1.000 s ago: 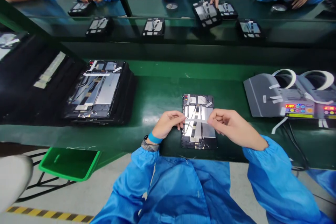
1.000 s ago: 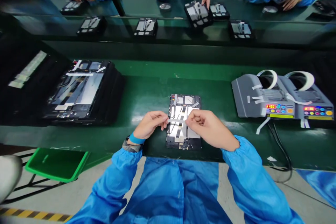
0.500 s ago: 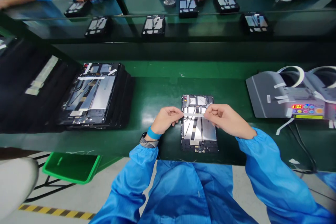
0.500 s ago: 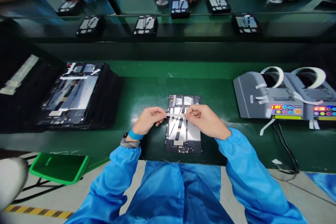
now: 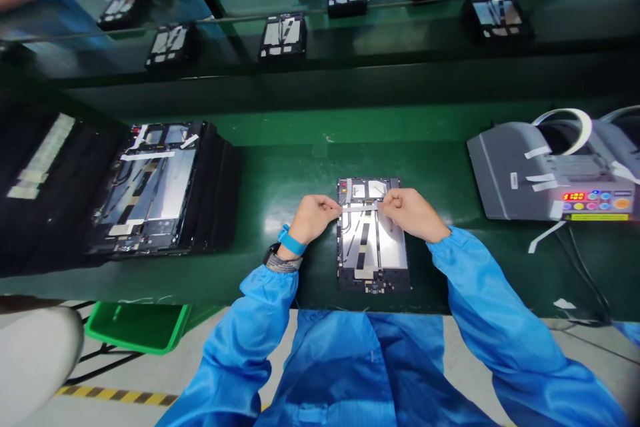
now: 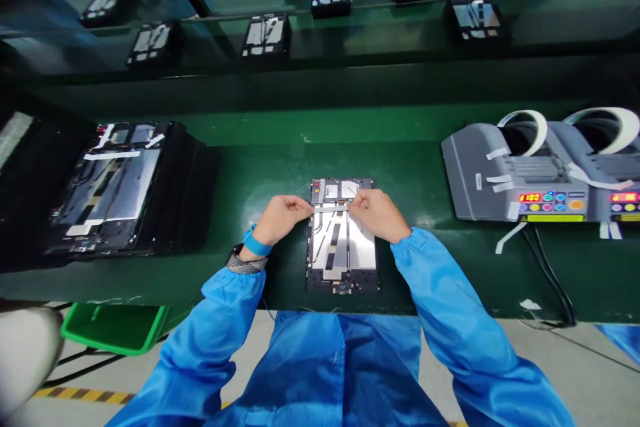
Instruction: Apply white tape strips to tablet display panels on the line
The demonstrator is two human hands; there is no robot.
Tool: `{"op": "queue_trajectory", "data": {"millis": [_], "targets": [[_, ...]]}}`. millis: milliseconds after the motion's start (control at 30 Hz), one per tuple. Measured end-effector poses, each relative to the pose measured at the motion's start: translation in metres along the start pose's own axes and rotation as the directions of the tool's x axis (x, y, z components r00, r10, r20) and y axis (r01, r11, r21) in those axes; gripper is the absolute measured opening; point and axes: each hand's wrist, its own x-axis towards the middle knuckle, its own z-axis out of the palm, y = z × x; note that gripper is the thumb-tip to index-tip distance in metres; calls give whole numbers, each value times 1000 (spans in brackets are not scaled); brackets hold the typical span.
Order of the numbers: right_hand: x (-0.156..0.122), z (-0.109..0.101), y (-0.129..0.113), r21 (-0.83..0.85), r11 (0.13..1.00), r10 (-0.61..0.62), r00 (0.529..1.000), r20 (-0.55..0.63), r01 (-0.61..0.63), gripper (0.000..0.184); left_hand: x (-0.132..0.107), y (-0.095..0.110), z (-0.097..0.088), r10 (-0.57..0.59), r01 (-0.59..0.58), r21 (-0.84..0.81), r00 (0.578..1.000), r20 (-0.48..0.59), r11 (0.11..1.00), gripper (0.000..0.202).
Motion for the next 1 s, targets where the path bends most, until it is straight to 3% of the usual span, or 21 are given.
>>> {"op": "queue_trajectory", "data": {"millis": [267, 533, 800, 1000], "targets": [[-3, 1, -9, -156, 988, 4, 998, -61, -13, 23, 0, 7, 1, 32, -26, 133, 999, -42, 991, 6], [-2, 2, -10, -203, 979, 5, 997, -74, -20, 20, 1, 10, 4, 20, -9, 167, 997, -68, 986, 12], [-4, 1, -11, -260, 965, 6, 998, -70, -24, 19, 7, 8, -3, -25, 31, 96, 997, -69, 995, 51], [-2, 2, -14, -388, 919, 29, 995, -101, -66, 16, 17, 14, -9, -50, 48, 148, 999, 11, 988, 57]]}}
